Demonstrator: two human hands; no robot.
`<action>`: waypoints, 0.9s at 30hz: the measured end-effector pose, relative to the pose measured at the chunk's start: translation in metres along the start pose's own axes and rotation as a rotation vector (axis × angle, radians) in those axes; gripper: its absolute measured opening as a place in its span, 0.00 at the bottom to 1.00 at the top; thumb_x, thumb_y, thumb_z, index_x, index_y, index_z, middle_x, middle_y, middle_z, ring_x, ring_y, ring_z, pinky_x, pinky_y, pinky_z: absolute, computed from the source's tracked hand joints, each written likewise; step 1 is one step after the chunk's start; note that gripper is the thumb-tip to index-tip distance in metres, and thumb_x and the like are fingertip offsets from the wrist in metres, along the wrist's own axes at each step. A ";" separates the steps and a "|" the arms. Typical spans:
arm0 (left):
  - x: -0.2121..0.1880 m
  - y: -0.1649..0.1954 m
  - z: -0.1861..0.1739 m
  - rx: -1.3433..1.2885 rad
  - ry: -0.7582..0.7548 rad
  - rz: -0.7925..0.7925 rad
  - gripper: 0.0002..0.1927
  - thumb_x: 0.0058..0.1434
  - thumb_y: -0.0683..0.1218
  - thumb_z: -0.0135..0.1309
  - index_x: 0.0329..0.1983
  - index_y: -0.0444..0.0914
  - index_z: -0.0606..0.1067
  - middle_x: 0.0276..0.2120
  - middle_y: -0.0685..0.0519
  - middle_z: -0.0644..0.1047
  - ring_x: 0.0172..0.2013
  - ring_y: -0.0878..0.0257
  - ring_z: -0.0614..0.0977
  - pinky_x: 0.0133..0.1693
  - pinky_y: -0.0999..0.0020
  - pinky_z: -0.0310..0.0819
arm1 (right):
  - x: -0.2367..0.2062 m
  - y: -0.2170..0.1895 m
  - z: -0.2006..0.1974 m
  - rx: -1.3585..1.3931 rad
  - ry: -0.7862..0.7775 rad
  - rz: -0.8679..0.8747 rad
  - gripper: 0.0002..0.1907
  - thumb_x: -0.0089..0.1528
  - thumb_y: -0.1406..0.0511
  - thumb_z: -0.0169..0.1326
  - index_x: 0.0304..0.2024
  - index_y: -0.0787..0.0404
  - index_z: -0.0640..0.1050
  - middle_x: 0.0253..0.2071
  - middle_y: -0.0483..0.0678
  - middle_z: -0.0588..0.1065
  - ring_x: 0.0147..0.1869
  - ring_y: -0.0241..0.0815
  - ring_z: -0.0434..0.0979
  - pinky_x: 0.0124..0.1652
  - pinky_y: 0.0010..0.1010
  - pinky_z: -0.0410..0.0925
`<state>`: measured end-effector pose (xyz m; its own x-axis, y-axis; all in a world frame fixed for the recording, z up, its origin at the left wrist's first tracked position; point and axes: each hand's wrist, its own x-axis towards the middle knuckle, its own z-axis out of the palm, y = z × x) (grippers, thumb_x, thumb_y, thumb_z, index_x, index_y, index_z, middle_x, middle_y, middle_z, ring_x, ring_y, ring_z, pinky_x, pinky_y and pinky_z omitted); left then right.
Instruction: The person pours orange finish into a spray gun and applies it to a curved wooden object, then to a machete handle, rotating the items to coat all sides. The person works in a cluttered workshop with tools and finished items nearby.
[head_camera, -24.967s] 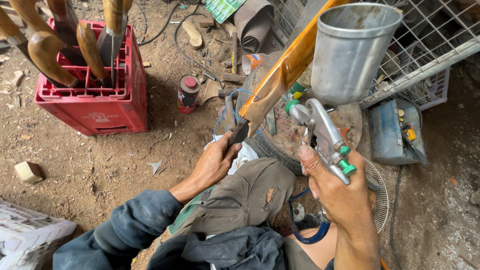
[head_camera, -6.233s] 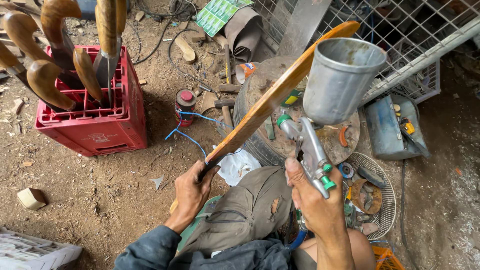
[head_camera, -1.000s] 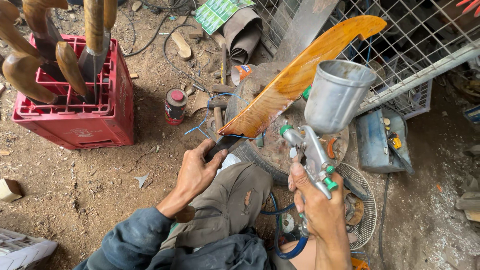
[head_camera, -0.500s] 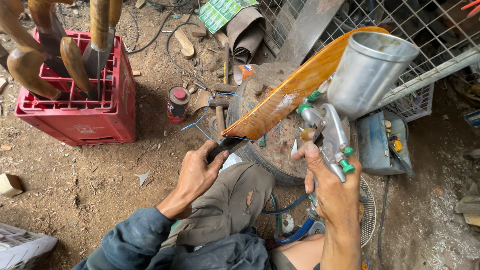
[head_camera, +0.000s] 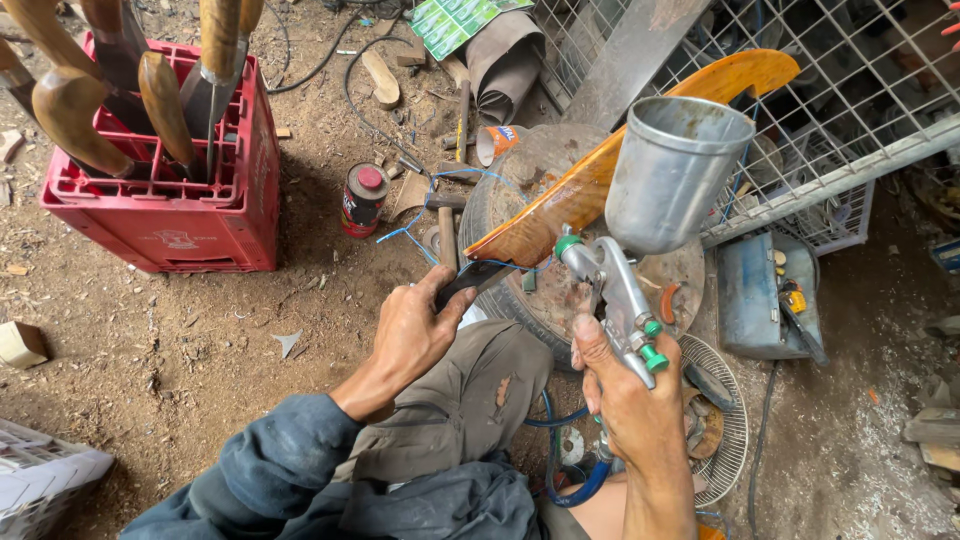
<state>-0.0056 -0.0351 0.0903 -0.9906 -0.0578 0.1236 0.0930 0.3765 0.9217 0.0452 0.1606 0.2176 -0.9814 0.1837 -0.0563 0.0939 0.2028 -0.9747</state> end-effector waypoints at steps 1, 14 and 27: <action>0.000 0.001 0.001 -0.007 -0.001 -0.006 0.18 0.61 0.52 0.58 0.47 0.36 0.78 0.16 0.39 0.75 0.19 0.45 0.80 0.25 0.52 0.70 | -0.002 0.001 0.001 -0.008 0.002 0.012 0.12 0.62 0.63 0.59 0.40 0.67 0.78 0.23 0.47 0.73 0.20 0.31 0.66 0.15 0.22 0.57; -0.002 0.007 0.005 0.003 -0.031 -0.028 0.16 0.62 0.53 0.57 0.44 0.37 0.79 0.18 0.39 0.77 0.22 0.43 0.81 0.28 0.50 0.71 | -0.028 0.007 0.019 -0.117 -0.108 0.114 0.15 0.62 0.61 0.58 0.44 0.66 0.78 0.21 0.48 0.73 0.13 0.30 0.61 0.13 0.23 0.54; -0.003 0.007 -0.002 -0.107 -0.018 -0.014 0.15 0.61 0.50 0.59 0.43 0.33 0.79 0.18 0.41 0.76 0.17 0.53 0.77 0.24 0.57 0.68 | -0.027 0.020 0.006 0.020 -0.081 0.104 0.15 0.63 0.62 0.58 0.45 0.69 0.79 0.25 0.50 0.76 0.15 0.30 0.62 0.14 0.21 0.55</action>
<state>-0.0022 -0.0339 0.0974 -0.9935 -0.0453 0.1048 0.0884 0.2751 0.9574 0.0720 0.1539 0.1984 -0.9770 0.1238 -0.1735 0.1928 0.1670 -0.9669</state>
